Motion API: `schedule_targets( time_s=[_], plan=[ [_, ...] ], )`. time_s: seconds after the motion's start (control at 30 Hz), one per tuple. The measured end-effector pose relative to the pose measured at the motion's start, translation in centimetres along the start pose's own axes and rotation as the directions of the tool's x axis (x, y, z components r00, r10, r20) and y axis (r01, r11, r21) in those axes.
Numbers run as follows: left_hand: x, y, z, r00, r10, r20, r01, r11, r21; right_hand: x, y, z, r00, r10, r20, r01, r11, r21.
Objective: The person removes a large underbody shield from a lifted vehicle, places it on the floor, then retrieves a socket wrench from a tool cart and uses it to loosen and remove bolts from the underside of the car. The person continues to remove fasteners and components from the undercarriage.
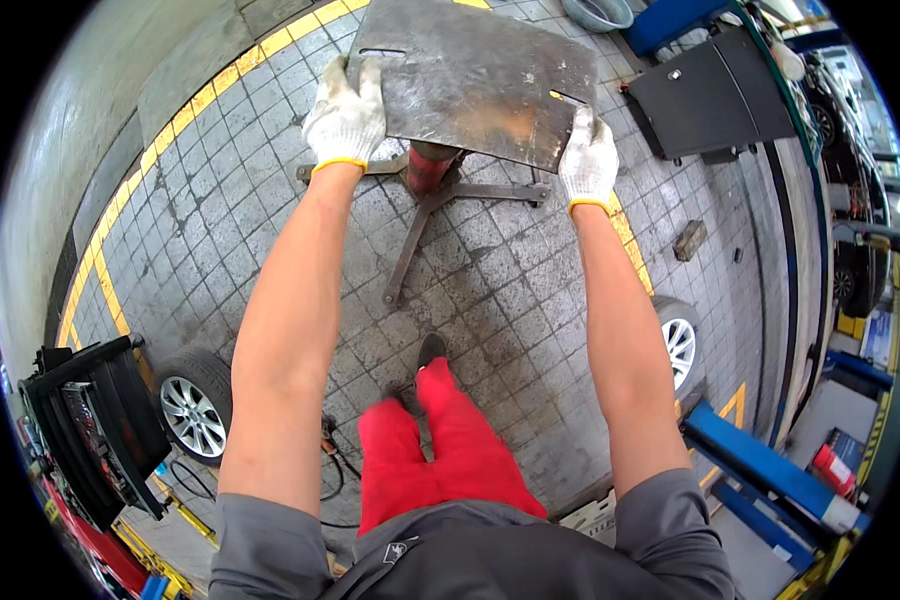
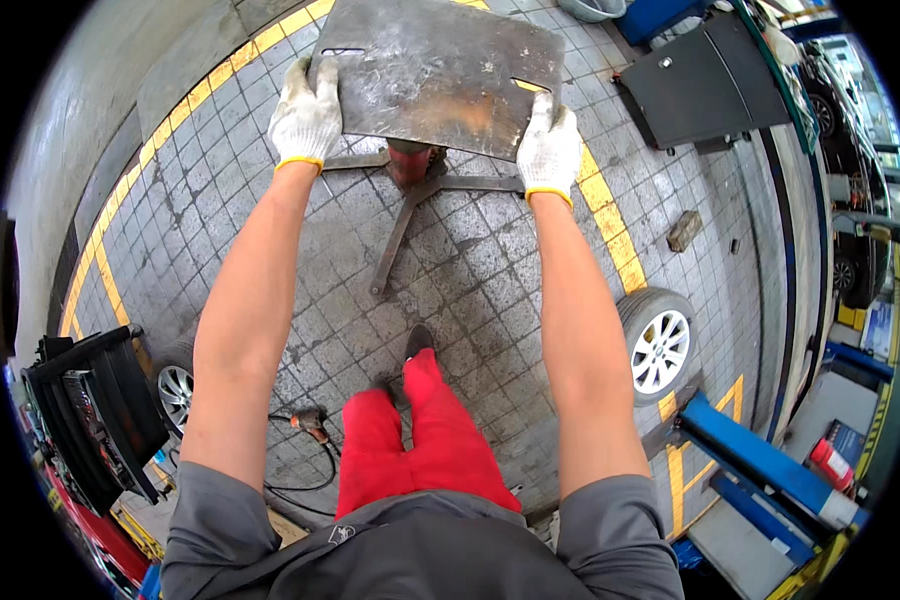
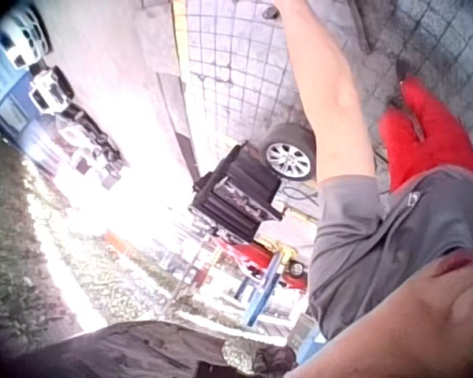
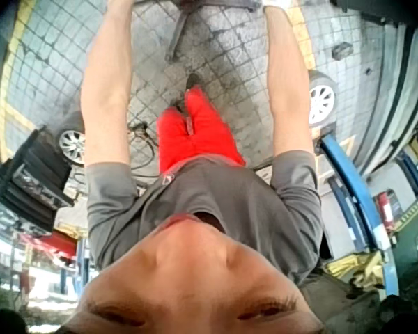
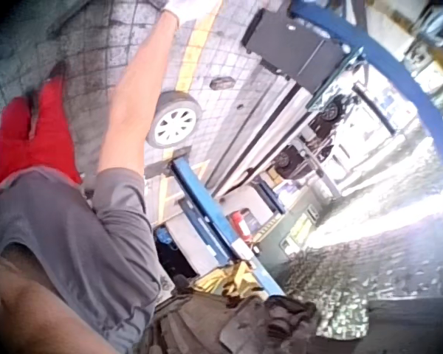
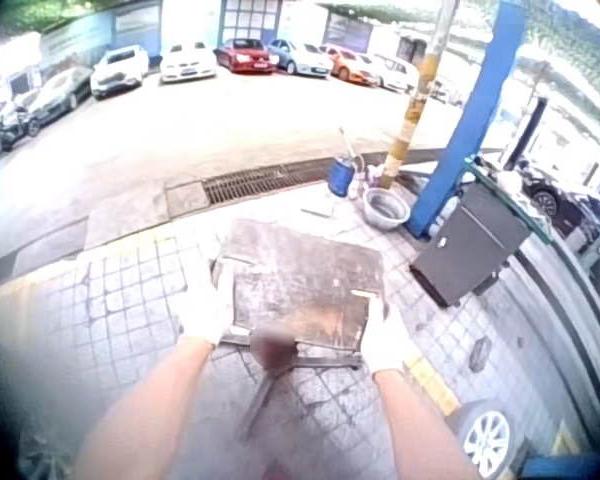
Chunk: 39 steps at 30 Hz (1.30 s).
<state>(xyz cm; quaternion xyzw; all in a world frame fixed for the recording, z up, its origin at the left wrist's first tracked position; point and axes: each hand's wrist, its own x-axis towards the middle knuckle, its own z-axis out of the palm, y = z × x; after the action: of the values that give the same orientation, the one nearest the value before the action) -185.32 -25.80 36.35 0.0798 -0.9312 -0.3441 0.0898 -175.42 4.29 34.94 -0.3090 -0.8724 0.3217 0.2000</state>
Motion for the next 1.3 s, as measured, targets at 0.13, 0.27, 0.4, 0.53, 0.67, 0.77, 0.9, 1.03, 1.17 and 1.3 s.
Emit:
schedule_targets(
  time_s=[0.13, 0.27, 0.4, 0.53, 0.67, 0.77, 0.9, 1.03, 1.17, 1.3],
  plan=[
    [6.7, 1.2, 2.3, 1.0, 0.01, -0.01, -0.01, 1.0, 0.024, 5.8, -3.1, 3.4, 1.0, -0.001, 0.001, 0.001, 1.0, -0.005],
    [13.1, 2.9, 3.8, 0.999, 0.025, 0.046, -0.024, 0.999, -0.032, 11.1, -4.6, 6.7, 0.999, 0.04, -0.005, -0.04, 0.999, -0.005],
    [19.1, 2.9, 5.7, 0.997, 0.048, 0.06, -0.046, 0.999, -0.029, 14.2, -6.9, 9.8, 0.997, 0.077, -0.005, -0.077, 0.997, -0.023],
    [23.4, 4.2, 6.0, 0.935, 0.301, 0.189, -0.332, 0.928, 0.17, 21.1, -3.4, 12.7, 0.844, -0.505, 0.179, 0.508, 0.648, -0.567],
    [27.4, 7.9, 5.9, 0.976, 0.129, 0.174, -0.082, 0.963, -0.257, 28.2, 2.6, 14.2, 0.829, -0.534, 0.167, 0.535, 0.668, -0.517],
    [31.4, 7.0, 7.5, 0.979, 0.086, 0.186, -0.043, 0.974, -0.221, 31.9, -1.5, 17.8, 0.979, -0.195, 0.052, 0.202, 0.948, -0.246],
    [29.6, 6.0, 6.4, 0.98, 0.018, 0.199, 0.026, 0.976, -0.217, 36.8, 1.6, 18.9, 0.915, -0.378, 0.142, 0.404, 0.87, -0.283],
    [20.6, -5.7, 2.2, 0.953, -0.259, 0.154, 0.296, 0.905, -0.306, 36.6, -3.3, 20.1, 0.987, 0.005, 0.159, 0.028, 0.979, -0.204],
    [-0.1, -23.8, -3.2, 0.596, -0.719, 0.358, 0.747, 0.66, 0.082, 36.0, -4.5, 18.1, 0.989, 0.112, 0.092, -0.09, 0.973, -0.214],
    [-22.0, -26.7, -17.1, -0.089, -0.981, 0.17, 0.96, -0.039, 0.278, 31.9, -8.6, 20.0, 0.999, 0.01, 0.035, -0.007, 0.996, -0.087]
  ],
)
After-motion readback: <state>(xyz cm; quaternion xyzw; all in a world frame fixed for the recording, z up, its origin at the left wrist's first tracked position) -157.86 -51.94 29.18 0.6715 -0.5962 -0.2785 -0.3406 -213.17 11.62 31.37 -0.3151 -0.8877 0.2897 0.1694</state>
